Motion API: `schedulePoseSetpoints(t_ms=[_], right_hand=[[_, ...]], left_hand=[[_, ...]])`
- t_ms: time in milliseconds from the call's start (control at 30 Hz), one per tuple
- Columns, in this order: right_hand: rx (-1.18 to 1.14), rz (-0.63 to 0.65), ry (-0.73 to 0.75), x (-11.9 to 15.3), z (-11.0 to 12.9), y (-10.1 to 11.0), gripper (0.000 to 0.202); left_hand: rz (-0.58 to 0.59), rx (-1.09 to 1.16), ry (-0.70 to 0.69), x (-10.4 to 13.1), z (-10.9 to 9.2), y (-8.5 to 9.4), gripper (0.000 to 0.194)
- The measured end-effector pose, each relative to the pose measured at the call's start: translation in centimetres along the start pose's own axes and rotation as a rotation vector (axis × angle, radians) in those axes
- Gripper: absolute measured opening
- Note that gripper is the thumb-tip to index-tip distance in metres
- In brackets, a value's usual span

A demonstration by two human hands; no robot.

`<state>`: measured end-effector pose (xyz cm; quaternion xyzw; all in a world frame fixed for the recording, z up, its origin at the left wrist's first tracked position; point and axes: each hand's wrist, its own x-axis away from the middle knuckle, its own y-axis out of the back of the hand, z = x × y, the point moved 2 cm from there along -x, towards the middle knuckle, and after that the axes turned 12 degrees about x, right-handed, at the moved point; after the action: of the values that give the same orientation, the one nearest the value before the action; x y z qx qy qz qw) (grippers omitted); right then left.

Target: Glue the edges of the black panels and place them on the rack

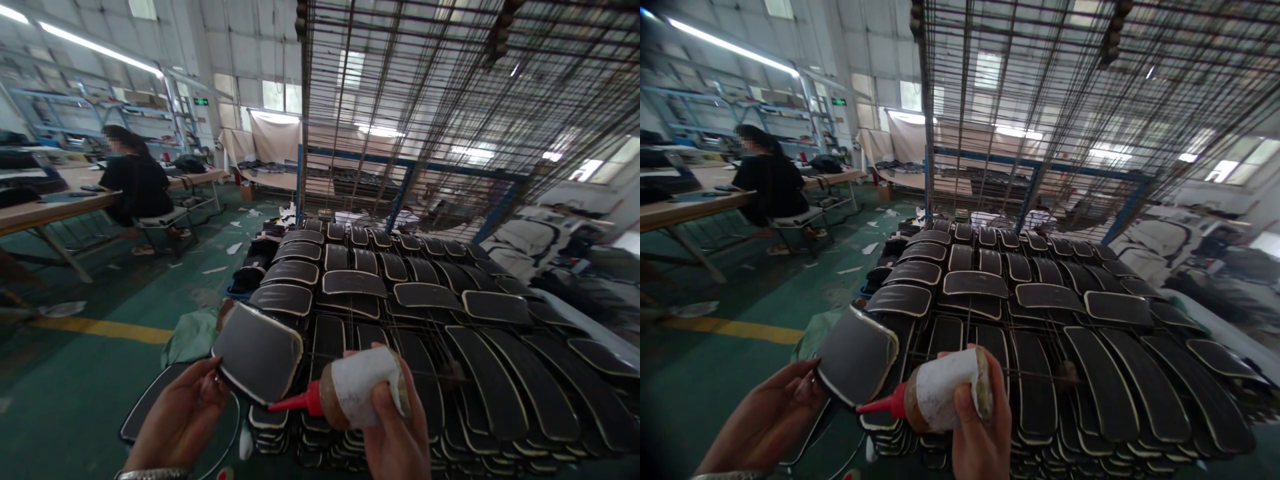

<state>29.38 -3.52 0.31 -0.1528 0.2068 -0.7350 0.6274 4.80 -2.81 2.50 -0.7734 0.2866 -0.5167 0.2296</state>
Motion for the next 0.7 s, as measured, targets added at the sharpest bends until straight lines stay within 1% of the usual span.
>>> schedulePoseSetpoints(t_ms=[67,133,200,267,333,367,433,467,500,567,633,700], right_hand=[[-0.050,0.025,-0.081,-0.1,-0.9,-0.3,0.048],[-0.151,0.043,-0.241,-0.5,-1.5,-0.6,0.045],[-0.295,0.005,-0.408,-1.4,-1.6,-0.8,0.041],[-0.425,-0.079,-0.481,-2.4,-1.3,-0.6,0.037],[-0.505,-0.139,-0.475,-3.2,-1.0,-0.1,0.035],[-0.523,-0.131,-0.466,-3.3,-0.9,0.2,0.034],[-0.524,-0.052,-0.445,-3.0,-1.4,0.5,0.032],[-0.509,0.000,-0.439,-2.6,-1.9,0.4,0.032],[-0.488,0.042,-0.430,-2.1,-2.6,0.2,0.033],[-0.433,0.062,-0.439,-0.8,-4.2,-0.6,0.038],[-0.375,0.092,-0.452,0.2,-5.7,-1.9,0.047],[-0.350,0.129,-0.438,0.8,-6.5,-3.1,0.052]], left_hand=[[0.000,0.026,0.022,0.0,-0.1,0.1,0.025],[0.012,0.065,0.028,0.0,-0.3,0.3,0.024],[0.021,0.118,0.035,-0.1,-0.5,0.5,0.026],[0.013,0.166,0.042,-0.4,-0.6,0.9,0.027],[0.007,0.179,0.005,-0.7,-0.5,1.3,0.025],[0.012,0.180,-0.020,-0.8,-0.3,1.3,0.024],[0.048,0.193,-0.053,-0.9,0.6,1.0,0.023],[0.064,0.209,-0.047,-0.9,1.3,0.7,0.023],[0.073,0.231,-0.031,-0.8,2.0,0.3,0.024],[0.072,0.263,0.019,-0.6,3.7,-0.6,0.026],[0.064,0.242,0.105,-0.3,5.5,-1.3,0.028],[0.064,0.175,0.214,-0.1,7.1,-1.7,0.027]])
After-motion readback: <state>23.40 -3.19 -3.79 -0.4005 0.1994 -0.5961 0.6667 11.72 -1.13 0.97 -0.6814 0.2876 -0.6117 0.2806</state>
